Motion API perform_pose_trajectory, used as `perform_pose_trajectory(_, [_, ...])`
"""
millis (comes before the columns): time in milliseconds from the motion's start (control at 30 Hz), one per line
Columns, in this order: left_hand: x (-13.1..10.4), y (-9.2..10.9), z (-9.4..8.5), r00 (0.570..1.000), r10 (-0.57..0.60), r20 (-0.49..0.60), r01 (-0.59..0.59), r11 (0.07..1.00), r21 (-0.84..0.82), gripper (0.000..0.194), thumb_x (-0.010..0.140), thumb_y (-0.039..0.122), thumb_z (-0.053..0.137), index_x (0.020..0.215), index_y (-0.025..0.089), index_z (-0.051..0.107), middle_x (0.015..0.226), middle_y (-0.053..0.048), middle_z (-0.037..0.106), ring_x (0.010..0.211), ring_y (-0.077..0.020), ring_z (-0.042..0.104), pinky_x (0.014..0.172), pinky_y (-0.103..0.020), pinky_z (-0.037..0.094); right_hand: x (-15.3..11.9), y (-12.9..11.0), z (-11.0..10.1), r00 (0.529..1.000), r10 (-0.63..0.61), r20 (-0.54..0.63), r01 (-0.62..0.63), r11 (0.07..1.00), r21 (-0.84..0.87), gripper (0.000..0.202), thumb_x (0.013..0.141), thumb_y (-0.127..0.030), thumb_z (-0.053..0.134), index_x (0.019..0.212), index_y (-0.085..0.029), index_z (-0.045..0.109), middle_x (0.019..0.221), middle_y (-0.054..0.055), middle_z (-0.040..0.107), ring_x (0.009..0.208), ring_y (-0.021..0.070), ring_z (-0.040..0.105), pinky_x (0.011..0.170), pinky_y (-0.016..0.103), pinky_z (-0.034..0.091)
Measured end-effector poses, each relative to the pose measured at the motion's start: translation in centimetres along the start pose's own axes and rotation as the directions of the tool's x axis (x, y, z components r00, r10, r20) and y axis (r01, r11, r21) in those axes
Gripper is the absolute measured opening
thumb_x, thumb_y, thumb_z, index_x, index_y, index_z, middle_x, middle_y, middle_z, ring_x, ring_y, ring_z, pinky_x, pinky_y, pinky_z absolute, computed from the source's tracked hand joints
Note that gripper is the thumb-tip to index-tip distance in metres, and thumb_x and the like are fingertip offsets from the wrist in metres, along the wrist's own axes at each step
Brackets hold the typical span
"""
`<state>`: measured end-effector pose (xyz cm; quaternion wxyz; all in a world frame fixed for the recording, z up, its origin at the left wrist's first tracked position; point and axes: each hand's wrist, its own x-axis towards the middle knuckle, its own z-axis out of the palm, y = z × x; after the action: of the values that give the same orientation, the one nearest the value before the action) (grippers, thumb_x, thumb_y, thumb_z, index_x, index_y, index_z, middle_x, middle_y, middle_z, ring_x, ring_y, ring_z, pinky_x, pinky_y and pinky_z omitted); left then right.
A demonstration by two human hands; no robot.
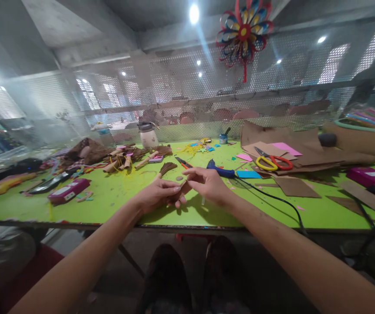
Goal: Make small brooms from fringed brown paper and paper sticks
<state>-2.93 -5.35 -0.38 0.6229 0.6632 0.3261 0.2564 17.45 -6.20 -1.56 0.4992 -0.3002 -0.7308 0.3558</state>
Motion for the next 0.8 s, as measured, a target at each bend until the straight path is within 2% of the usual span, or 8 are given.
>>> perform_pose_trajectory(100, [0.1,0.1,0.2,0.999,0.027,-0.029,-0.024,0.996,0.086,0.042,0.078,0.041,0.060,0.103,0.007,0.064,0.087,-0.017,0.069,0.064,-0.0153,0.064,0.048,-0.020,0.037,0.0,-0.4,-0.3,0.993,0.077,0.084,-0.083,0.994,0.072,0.036,0.074,-0.021,0.059,0.109,-0.015,0.058,0.092,0.007,0.065,0.083,0.0166,0.062,0.076,0.032,0.049])
perform_pose_trajectory(167, [0.2,0.2,0.4,0.998,0.060,-0.035,-0.055,0.990,0.132,0.040,0.078,0.042,0.060,0.099,0.008,0.065,0.087,-0.016,0.069,0.065,-0.0156,0.065,0.049,-0.021,0.040,0.0,-0.6,-0.3,0.988,0.118,0.097,-0.123,0.991,0.052,0.037,0.074,-0.024,0.060,0.110,-0.015,0.058,0.095,0.008,0.065,0.086,0.0178,0.061,0.076,0.033,0.049])
perform_pose_trajectory(300, [0.1,0.4,0.7,0.991,0.130,-0.026,-0.122,0.972,0.202,0.034,0.080,0.040,0.058,0.094,0.010,0.065,0.082,-0.011,0.070,0.063,-0.0143,0.065,0.051,-0.021,0.043,0.1,-0.5,0.1,0.978,0.173,0.120,-0.172,0.985,-0.021,0.028,0.076,-0.033,0.062,0.095,-0.013,0.064,0.083,0.008,0.066,0.076,0.0176,0.062,0.070,0.032,0.048])
perform_pose_trajectory(467, [0.1,0.4,1.1,0.987,0.154,-0.050,-0.133,0.949,0.287,0.034,0.082,0.038,0.055,0.098,0.009,0.063,0.082,-0.011,0.070,0.060,-0.0142,0.065,0.047,-0.019,0.041,0.2,0.4,0.0,0.986,0.156,0.052,-0.155,0.988,-0.021,0.027,0.075,-0.040,0.063,0.075,-0.013,0.063,0.063,0.003,0.062,0.058,0.0128,0.056,0.056,0.027,0.045])
perform_pose_trajectory(633, [0.2,0.1,1.2,0.978,0.197,-0.063,-0.161,0.914,0.372,0.033,0.083,0.039,0.053,0.097,0.010,0.063,0.082,-0.010,0.069,0.060,-0.0132,0.065,0.048,-0.018,0.042,0.2,0.5,0.0,0.980,0.188,0.064,-0.184,0.980,-0.072,0.032,0.073,-0.045,0.064,0.075,-0.012,0.065,0.059,0.003,0.061,0.051,0.0107,0.051,0.049,0.025,0.041])
perform_pose_trajectory(800, [0.3,-0.2,1.4,0.973,0.217,-0.081,-0.168,0.900,0.402,0.032,0.084,0.040,0.051,0.092,0.011,0.061,0.078,-0.009,0.069,0.058,-0.0139,0.065,0.048,-0.020,0.043,0.2,0.3,0.1,0.989,0.145,0.037,-0.140,0.984,-0.111,0.030,0.074,-0.043,0.062,0.072,-0.013,0.064,0.058,0.002,0.060,0.051,0.0100,0.049,0.048,0.023,0.038])
